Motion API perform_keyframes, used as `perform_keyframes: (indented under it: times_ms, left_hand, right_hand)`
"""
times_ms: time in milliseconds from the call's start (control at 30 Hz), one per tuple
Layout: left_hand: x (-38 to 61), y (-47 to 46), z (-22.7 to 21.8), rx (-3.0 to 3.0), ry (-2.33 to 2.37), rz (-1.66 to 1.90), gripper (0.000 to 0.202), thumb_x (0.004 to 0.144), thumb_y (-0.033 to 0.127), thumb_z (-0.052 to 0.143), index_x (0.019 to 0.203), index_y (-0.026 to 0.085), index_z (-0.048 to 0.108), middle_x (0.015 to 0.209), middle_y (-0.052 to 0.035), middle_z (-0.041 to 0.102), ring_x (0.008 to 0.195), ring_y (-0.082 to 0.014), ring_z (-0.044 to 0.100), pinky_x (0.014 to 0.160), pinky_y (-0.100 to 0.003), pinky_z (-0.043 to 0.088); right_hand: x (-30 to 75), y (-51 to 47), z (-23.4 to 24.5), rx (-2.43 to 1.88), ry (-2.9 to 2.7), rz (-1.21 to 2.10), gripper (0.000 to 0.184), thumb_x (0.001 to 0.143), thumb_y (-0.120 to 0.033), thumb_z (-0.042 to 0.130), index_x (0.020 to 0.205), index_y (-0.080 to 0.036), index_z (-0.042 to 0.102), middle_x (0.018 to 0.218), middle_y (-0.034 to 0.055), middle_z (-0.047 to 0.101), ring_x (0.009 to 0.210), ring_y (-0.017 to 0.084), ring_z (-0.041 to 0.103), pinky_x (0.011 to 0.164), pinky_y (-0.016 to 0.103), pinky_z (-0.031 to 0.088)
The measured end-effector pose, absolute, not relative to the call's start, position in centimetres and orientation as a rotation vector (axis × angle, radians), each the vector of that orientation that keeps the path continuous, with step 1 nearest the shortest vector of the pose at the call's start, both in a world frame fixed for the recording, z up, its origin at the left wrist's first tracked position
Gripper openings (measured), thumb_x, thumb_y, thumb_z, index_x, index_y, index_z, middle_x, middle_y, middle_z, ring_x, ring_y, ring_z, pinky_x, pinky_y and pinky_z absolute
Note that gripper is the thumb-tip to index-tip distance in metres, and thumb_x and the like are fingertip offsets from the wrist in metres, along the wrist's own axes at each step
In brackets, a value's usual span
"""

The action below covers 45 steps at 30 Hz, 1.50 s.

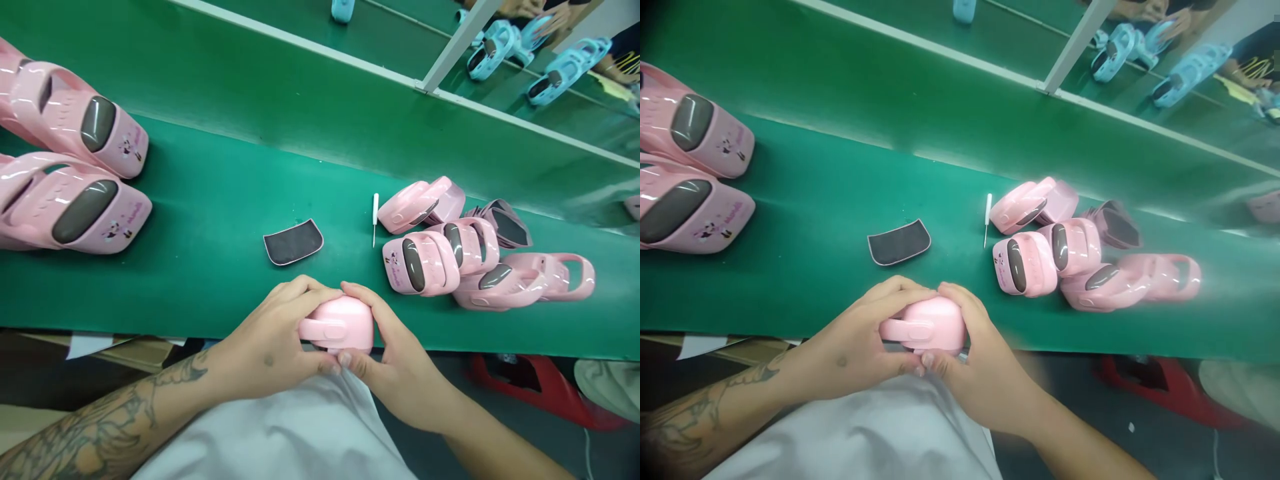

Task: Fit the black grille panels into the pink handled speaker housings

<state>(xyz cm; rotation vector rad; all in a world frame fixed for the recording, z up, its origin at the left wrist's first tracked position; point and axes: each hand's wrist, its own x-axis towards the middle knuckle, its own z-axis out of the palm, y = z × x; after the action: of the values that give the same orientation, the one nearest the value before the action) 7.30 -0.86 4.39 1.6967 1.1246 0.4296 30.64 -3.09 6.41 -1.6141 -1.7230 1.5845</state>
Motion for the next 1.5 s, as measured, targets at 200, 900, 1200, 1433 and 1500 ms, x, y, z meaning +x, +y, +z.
perform_keyframes:
  times_ms: [200, 900, 1200, 1433, 1500]
  left_hand:
    - [7.3, -0.9, 3.8, 1.708, 0.985, 0.484, 0.074, 0.081, 0.033, 0.086, 0.148, 0.03, 0.055, 0.162, -0.0095, 0.05, 0.15, -0.0334, 0.051, 0.119, -0.05, 0.052]
    - [8.3, -0.9, 1.7, 1.802, 0.86, 0.852, 0.052, 0.086, 0.033, 0.078, 0.133, 0.018, 0.059, 0.112, -0.0121, 0.069, 0.099, -0.0279, 0.067, 0.083, -0.044, 0.059]
    - [7.2, 1.0, 1.3, 1.902, 0.852, 0.712, 0.061, 0.081, 0.038, 0.086, 0.129, 0.018, 0.053, 0.123, -0.0117, 0.068, 0.107, -0.0296, 0.069, 0.085, -0.044, 0.06]
    - [8.1, -0.3, 1.2, 2.027, 0.871, 0.79, 0.047, 0.081, 0.026, 0.075, 0.123, 0.016, 0.057, 0.109, -0.0104, 0.068, 0.095, -0.0276, 0.067, 0.077, -0.04, 0.057]
    - [8.4, -0.6, 0.9, 2.044, 0.873, 0.873, 0.045, 0.081, 0.025, 0.074, 0.122, 0.016, 0.057, 0.106, -0.0106, 0.068, 0.092, -0.0271, 0.066, 0.076, -0.04, 0.056]
  right_hand:
    - [30.6, -3.2, 7.1, -1.646, -1.806, 1.587, 0.076, 0.095, -0.04, 0.075, 0.161, -0.036, 0.038, 0.171, 0.007, 0.042, 0.159, 0.031, 0.042, 0.13, 0.059, 0.039]
    - [29.1, -1.4, 8.6, -1.682, -1.887, 1.556, 0.054, 0.089, -0.02, 0.075, 0.138, -0.029, 0.052, 0.144, 0.0073, 0.058, 0.132, 0.027, 0.062, 0.113, 0.046, 0.056]
    - [31.2, -2.5, 6.1, -1.52, -2.262, 1.12, 0.077, 0.104, -0.048, 0.065, 0.169, -0.035, 0.025, 0.173, 0.0106, 0.039, 0.159, 0.034, 0.041, 0.127, 0.056, 0.045]
    - [31.2, -3.3, 6.5, -1.452, -2.436, 1.011, 0.084, 0.103, -0.043, 0.066, 0.17, -0.028, 0.017, 0.173, 0.0162, 0.037, 0.161, 0.036, 0.037, 0.127, 0.062, 0.045]
    - [31.2, -3.4, 6.4, -1.424, -2.418, 0.991, 0.079, 0.104, -0.043, 0.064, 0.169, -0.028, 0.021, 0.17, 0.0165, 0.041, 0.159, 0.036, 0.041, 0.126, 0.061, 0.046]
